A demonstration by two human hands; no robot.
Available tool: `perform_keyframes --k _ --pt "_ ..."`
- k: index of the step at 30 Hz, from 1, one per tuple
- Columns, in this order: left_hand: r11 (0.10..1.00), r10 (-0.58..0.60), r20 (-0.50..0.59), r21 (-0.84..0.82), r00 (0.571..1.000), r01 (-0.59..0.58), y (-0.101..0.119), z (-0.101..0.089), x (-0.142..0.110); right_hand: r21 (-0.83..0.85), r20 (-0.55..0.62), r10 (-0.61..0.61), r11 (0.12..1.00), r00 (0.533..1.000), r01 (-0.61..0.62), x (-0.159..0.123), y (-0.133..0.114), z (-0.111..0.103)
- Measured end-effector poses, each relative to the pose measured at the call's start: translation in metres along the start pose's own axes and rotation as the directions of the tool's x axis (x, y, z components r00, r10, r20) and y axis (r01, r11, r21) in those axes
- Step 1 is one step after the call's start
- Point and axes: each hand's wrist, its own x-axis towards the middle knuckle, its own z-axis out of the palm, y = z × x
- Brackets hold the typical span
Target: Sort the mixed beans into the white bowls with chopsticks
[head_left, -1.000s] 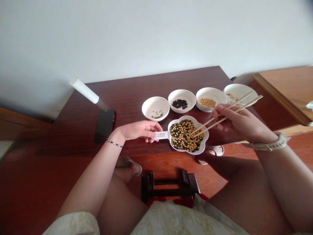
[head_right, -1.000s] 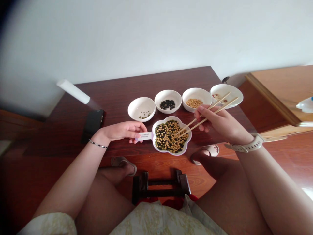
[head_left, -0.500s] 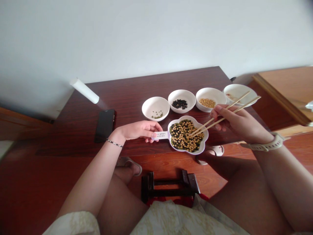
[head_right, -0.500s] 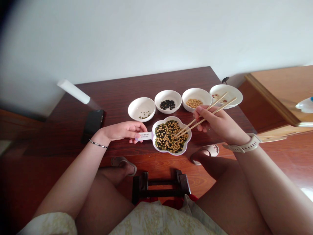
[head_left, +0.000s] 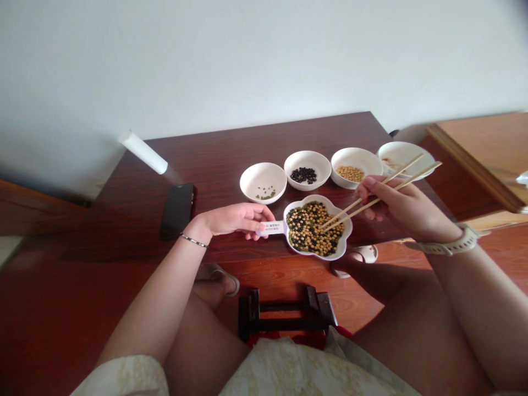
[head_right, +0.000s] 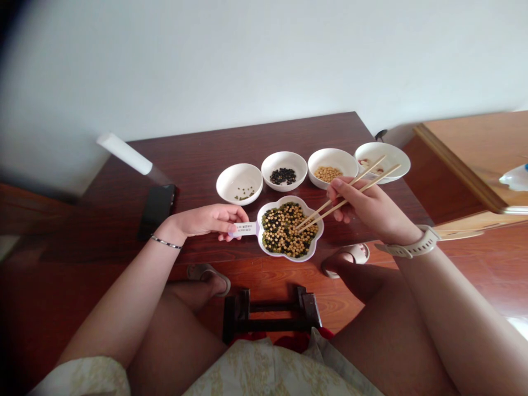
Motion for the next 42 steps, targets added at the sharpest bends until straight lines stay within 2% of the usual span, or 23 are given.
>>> perform_keyframes --k 11,20,31,37,42 --pt "1.0 -0.001 0.018 0.004 1.0 0.001 -0.006 -0.005 0.002 0.064 -0.065 -0.008 0.998 0.998 0.013 -0.003 -0.006 0.001" --pt "1.0 0.005 0.02 -0.001 1.0 -0.005 -0.005 -0.005 0.002 0.007 0.043 -0.011 1.0 0.999 0.011 -0.001 0.0 0.001" --pt "1.0 0.006 0.014 0.004 1.0 -0.006 -0.006 -0.005 0.003 -0.01 -0.013 -0.003 1.0 1.0 0.003 -0.003 -0.004 0.001" --pt "1.0 0.01 0.016 0.003 1.0 -0.01 -0.007 -0.005 0.003 0.06 -0.033 -0.014 0.998 0.999 0.016 -0.004 -0.007 0.002" --pt "1.0 0.015 0.013 -0.002 1.0 -0.015 -0.007 -0.005 0.003 0.133 -0.098 -0.037 0.99 0.995 0.05 -0.003 -0.014 0.007"
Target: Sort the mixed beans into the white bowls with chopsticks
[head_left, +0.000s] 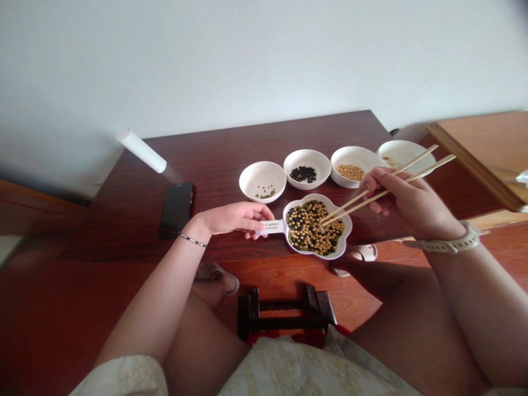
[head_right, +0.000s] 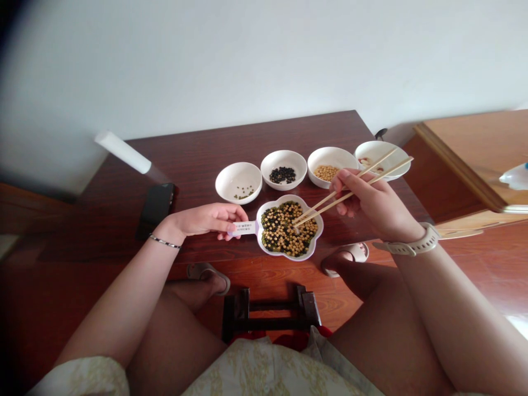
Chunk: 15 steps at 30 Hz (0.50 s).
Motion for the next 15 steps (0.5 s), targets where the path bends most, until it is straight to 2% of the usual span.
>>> perform_keyframes --k 7,15 --pt "0.999 0.04 0.002 -0.007 0.999 -0.04 -0.001 0.001 -0.002 0.25 -0.053 -0.083 0.964 0.995 0.094 0.019 -0.005 0.02" --pt "0.999 0.053 0.003 -0.003 0.999 -0.053 -0.003 0.002 -0.005 0.314 -0.139 -0.219 0.915 0.966 0.253 0.047 -0.004 0.065"
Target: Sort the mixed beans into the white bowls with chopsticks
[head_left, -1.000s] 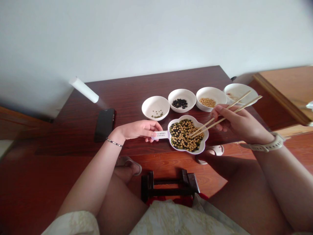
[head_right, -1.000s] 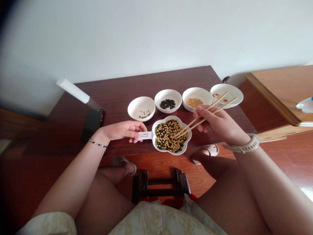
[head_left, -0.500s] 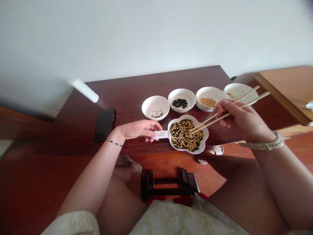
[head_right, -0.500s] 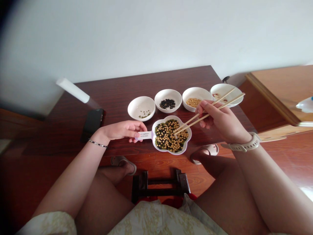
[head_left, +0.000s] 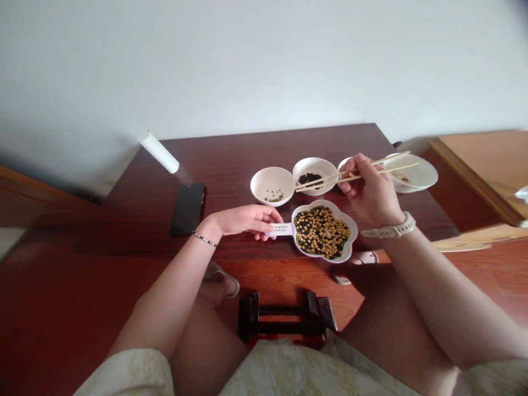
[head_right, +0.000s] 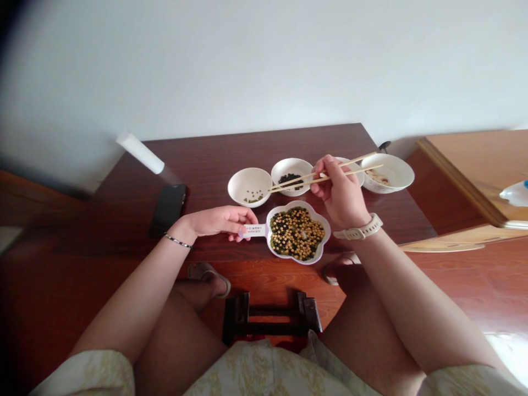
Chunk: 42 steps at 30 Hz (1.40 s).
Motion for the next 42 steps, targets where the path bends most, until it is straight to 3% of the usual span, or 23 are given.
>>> perform_keyframes --k 5,13,19,25,32,42 --pt "1.0 -0.005 0.005 0.001 1.0 0.005 -0.001 -0.002 0.001 -0.032 0.028 0.041 0.999 0.999 -0.04 0.004 0.01 0.012" --pt "1.0 -0.004 0.027 0.003 1.0 0.003 0.0 -0.003 0.002 -0.184 0.028 0.027 0.983 0.999 -0.021 0.0 0.006 0.001" --pt "1.0 0.002 0.023 0.007 1.0 -0.002 0.0 -0.003 0.002 -0.187 0.147 0.224 0.963 0.963 -0.195 -0.011 -0.003 -0.012" --pt "1.0 -0.009 0.012 0.02 1.0 0.008 -0.001 -0.003 0.003 -0.233 0.254 0.296 0.943 0.921 -0.238 -0.018 -0.01 -0.026" --pt "1.0 0.002 0.023 0.013 1.0 -0.003 -0.005 -0.005 0.005 -0.313 0.242 0.326 0.918 0.914 -0.244 -0.021 -0.011 -0.037" --pt "1.0 -0.013 0.026 -0.008 1.0 0.013 -0.002 -0.004 0.004 -0.342 0.229 0.382 0.893 0.895 -0.293 -0.023 -0.007 -0.034"
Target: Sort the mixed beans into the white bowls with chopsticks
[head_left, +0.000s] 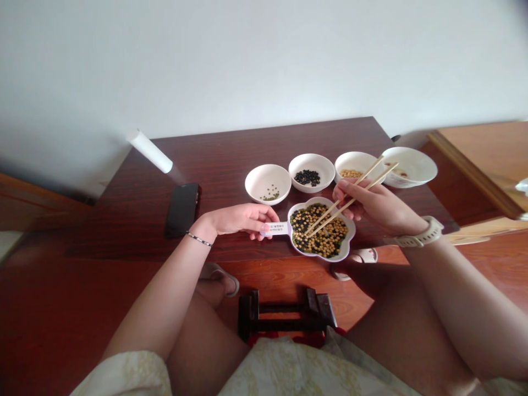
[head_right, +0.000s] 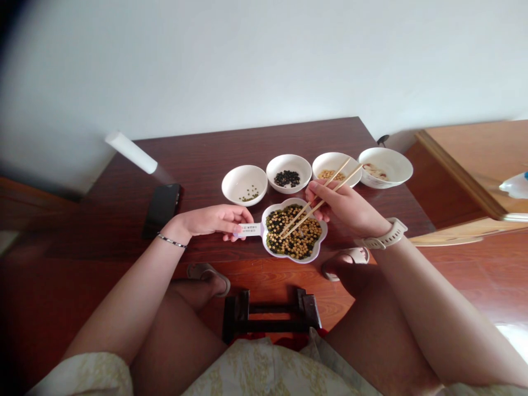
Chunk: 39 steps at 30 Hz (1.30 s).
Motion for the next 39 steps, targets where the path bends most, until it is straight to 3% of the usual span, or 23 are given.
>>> perform_keyframes --k 8,14,20,27,29,34,39 --pt "1.0 -0.01 0.0 0.004 1.0 0.01 -0.002 -0.001 0.0 0.038 -0.053 -0.048 0.998 0.997 0.05 -0.002 -0.002 0.0" --pt "1.0 -0.004 0.002 -0.002 1.0 0.004 -0.003 -0.002 0.001 0.06 -0.155 -0.158 0.984 0.975 0.169 0.0 -0.001 -0.012" --pt "1.0 0.007 0.006 0.003 1.0 -0.007 0.001 0.0 0.0 0.154 -0.358 -0.198 0.952 0.913 0.266 -0.002 -0.003 -0.027" --pt "1.0 -0.005 0.001 -0.005 1.0 0.005 0.002 0.0 0.0 0.121 -0.526 -0.248 0.925 0.814 0.36 -0.002 -0.002 -0.053" --pt "1.0 -0.006 -0.001 -0.004 1.0 0.006 0.002 0.0 0.0 0.119 -0.521 -0.24 0.93 0.819 0.348 -0.003 0.001 -0.058" --pt "1.0 -0.009 -0.002 -0.001 1.0 0.009 0.002 0.0 0.0 0.057 -0.395 -0.206 0.967 0.895 0.248 -0.01 0.007 -0.052" --pt "1.0 -0.021 -0.005 0.004 1.0 0.021 0.005 0.002 0.0 -0.124 -0.322 -0.273 0.961 0.907 0.245 -0.016 0.006 -0.035"
